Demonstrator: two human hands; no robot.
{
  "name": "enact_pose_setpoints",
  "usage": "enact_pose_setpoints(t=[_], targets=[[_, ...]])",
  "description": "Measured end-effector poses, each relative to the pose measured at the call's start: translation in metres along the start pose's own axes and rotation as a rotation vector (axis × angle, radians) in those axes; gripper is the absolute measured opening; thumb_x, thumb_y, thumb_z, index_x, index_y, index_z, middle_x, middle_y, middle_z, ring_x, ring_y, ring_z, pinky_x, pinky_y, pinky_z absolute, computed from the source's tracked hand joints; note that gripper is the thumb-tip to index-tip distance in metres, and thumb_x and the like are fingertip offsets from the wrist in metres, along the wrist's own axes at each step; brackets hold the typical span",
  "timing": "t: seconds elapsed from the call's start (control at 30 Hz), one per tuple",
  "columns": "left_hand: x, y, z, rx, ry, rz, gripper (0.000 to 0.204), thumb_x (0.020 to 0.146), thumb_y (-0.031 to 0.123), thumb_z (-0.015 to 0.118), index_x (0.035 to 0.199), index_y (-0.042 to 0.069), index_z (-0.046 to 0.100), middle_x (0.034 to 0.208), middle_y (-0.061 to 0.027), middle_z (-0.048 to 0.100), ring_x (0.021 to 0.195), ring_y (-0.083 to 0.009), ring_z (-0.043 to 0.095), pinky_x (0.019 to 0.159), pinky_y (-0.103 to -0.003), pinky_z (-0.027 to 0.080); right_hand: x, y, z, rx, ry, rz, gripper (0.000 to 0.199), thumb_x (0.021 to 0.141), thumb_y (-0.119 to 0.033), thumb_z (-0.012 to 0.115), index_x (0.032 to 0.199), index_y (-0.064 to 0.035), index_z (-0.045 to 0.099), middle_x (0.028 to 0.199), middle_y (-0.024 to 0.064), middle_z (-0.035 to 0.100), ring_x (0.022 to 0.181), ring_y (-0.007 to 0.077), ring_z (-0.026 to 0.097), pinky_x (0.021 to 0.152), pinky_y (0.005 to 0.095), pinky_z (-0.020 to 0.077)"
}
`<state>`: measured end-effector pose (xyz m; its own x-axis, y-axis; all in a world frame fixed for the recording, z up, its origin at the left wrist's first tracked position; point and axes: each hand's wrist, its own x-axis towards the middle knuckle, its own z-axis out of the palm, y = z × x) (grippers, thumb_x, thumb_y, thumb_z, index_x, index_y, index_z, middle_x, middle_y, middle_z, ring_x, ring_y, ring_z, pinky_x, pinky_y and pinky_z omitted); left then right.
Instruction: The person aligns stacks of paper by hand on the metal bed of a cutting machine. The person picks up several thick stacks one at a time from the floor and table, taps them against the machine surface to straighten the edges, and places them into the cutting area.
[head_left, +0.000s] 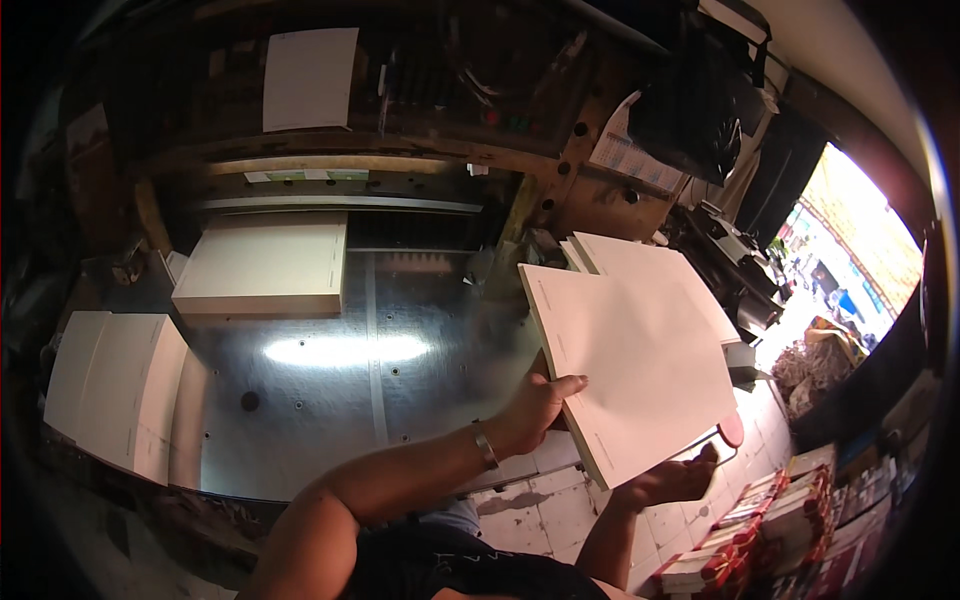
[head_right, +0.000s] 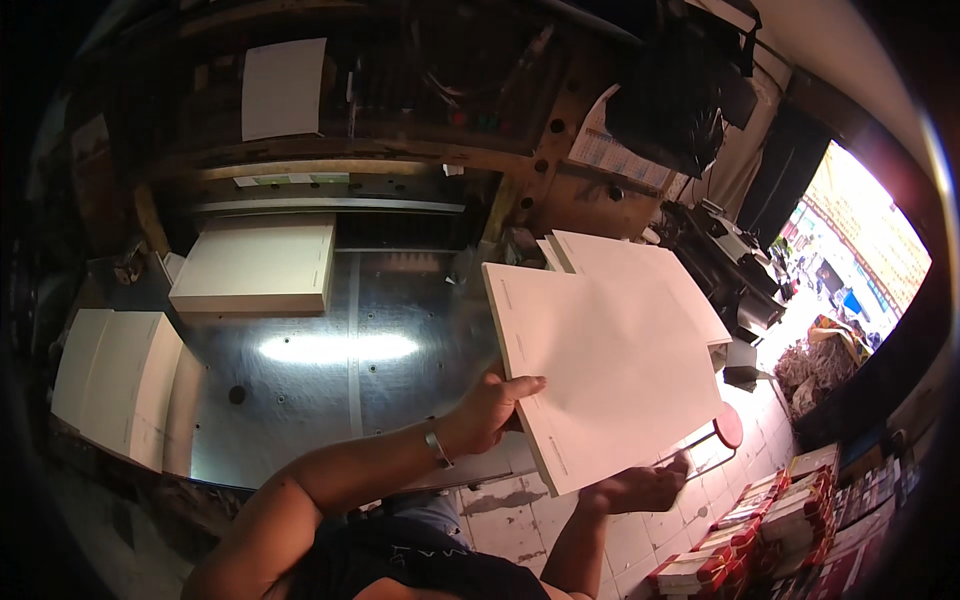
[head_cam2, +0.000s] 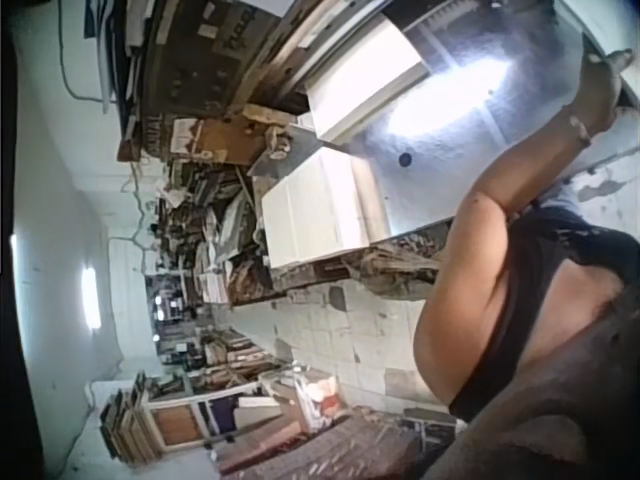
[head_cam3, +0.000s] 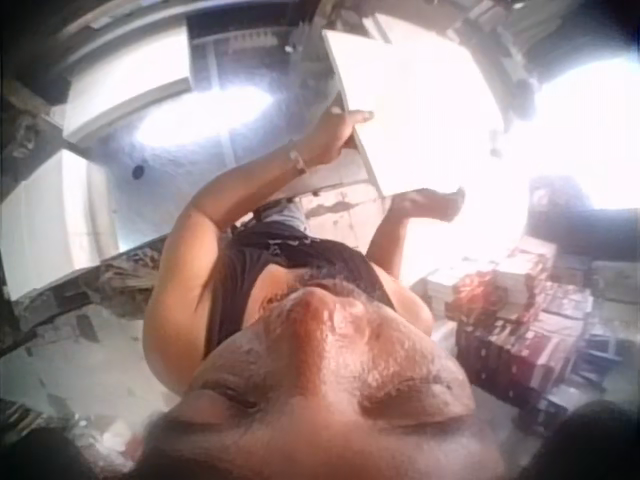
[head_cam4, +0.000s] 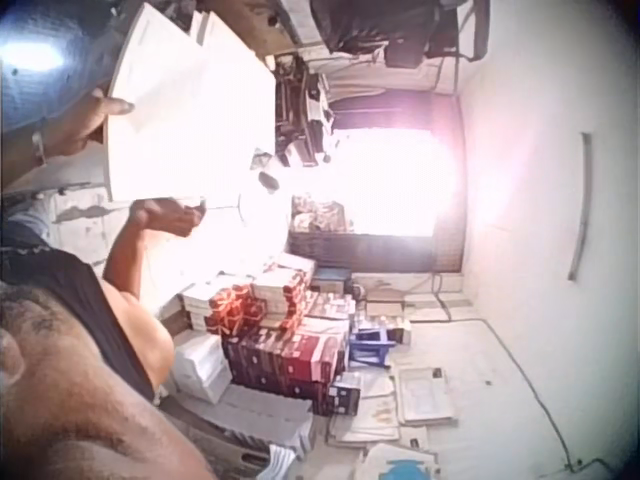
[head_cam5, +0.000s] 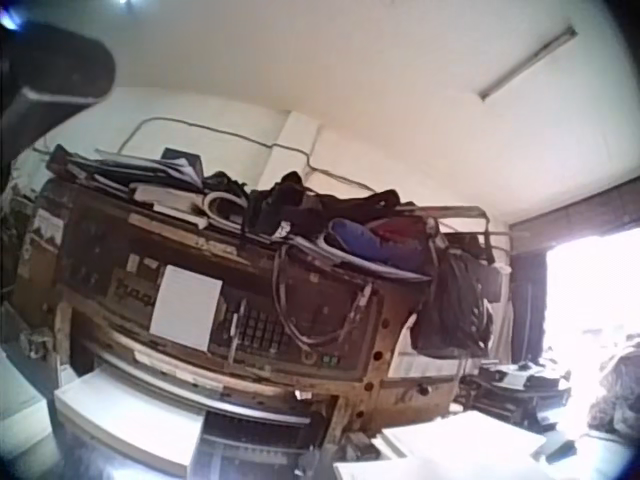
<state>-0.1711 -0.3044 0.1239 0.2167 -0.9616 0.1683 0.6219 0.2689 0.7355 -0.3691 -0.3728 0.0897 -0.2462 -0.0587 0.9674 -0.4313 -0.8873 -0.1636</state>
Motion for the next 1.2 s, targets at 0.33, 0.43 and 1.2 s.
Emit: enact_pose_setpoints(t=[0.33,0.43,1.2], targets=[[-0.091,0.071,-0.094,0.494,0.003,0.097,0.044,0.089,0.007,0.057,0.131,0.000,0.044,0.118,-0.0139,0.059,0.104,-0.0212,0.063,0.088,-0.035,0.055,-0.070,0.062,-0.055,1.788,-0.195,1.356,0.093,0.086,-0.072,0.041,0.148,-0.0039,0.024,0.151,0.0134,0.029,0.136,0.0297,0.030,0.112,0.0492,0.0234],[-0.129,0.098,-0.128,0.103,0.072,-0.085,0.048,0.088,0.004,0.056,0.134,0.001,0.042,0.119,-0.0137,0.058,0.104,-0.0209,0.063,0.086,-0.034,0.054,-0.089,0.057,-0.050,1.853,-0.180,1.275,0.089,0.090,-0.069,0.039,0.148,-0.0030,0.024,0.150,0.0141,0.031,0.134,0.0308,0.032,0.112,0.0500,0.0234],[-0.279,0.109,-0.277,0.112,0.523,-0.270,0.054,0.086,0.015,0.060,0.131,-0.008,0.041,0.122,-0.0206,0.058,0.104,-0.0319,0.063,0.088,-0.043,0.054,-0.094,-0.133,0.053,1.222,-1.222,0.798,0.120,0.066,-0.081,0.060,0.146,0.0017,0.025,0.150,0.0341,0.017,0.143,0.0432,0.014,0.114,0.0475,0.0147]])
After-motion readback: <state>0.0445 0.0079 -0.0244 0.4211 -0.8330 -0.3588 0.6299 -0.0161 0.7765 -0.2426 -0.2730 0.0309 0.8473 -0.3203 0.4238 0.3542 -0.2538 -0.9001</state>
